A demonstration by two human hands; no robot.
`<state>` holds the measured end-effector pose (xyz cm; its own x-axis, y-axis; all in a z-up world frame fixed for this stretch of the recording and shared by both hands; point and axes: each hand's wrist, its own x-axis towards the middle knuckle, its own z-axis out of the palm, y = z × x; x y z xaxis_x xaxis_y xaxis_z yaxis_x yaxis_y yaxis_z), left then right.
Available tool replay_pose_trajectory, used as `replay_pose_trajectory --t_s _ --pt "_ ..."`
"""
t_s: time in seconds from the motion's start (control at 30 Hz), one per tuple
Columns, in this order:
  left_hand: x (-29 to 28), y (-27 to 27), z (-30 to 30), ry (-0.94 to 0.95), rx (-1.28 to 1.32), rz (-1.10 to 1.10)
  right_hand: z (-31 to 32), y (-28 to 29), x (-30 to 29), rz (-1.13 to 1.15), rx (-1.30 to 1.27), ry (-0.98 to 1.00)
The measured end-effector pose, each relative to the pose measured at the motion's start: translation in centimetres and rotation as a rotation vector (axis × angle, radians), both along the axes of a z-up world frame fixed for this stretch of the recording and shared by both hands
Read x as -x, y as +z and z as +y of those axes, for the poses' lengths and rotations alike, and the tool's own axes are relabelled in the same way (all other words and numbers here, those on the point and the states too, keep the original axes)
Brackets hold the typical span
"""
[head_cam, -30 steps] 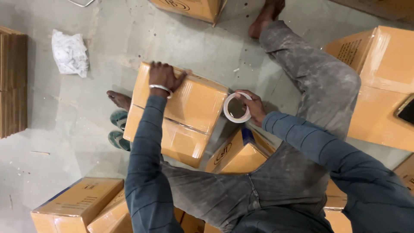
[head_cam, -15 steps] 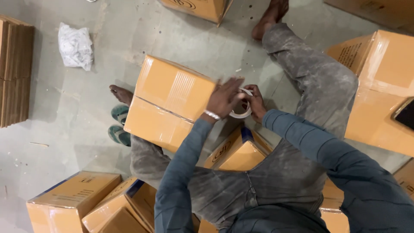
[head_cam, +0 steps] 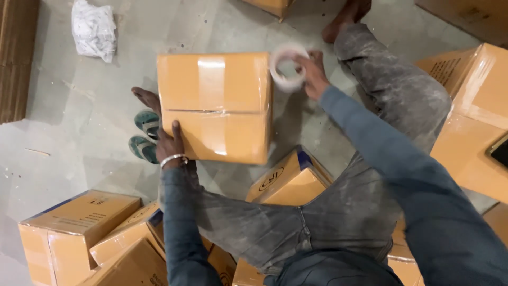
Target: Packing objects into cardboard boxes with foam padding and sealing them with tape.
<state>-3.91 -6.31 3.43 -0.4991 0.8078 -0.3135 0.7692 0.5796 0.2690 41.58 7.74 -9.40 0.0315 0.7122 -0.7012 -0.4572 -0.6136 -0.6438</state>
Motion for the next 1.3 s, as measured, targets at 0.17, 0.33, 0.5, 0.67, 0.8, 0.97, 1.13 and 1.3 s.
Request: replay_pose_trajectory --t_s 0.17,0.33,0.5,0.67,0.8,0.97,1.13,1.3 --pt "-1.1 -0.3 -5.0 0.066 0.37 0.039 10.5 0.4 9.5 0.035 -0.155 0.174" --pt "-6.4 8.1 0.3 -0.063 0.651 0.12 13.2 0.1 16.3 0.129 -0.363 0.419" --pt "-9.9 4.7 14.3 -0.409 -0.491 0.163 11.1 3.6 18.9 0.065 -0.269 0.637" --pt "-12.0 -1.2 22.0 -0.205 -0.246 -0.019 11.5 5.1 17.5 0.008 -0.245 0.662" --pt "-11.5 -2.5 22.0 -0.064 -0.007 0.017 11.8 3.7 18.0 -0.004 -0.261 0.675" --pt "-11.9 -2.1 22.5 0.002 -0.063 0.001 11.8 0.4 18.9 0.061 -0.334 0.629" --pt "-11.9 -1.5 22.7 -0.024 0.03 -0.009 11.7 2.0 17.5 0.088 -0.349 0.565" --pt "-15.7 2.4 22.6 0.004 0.127 0.137 10.1 1.7 12.9 0.224 -0.21 0.663"
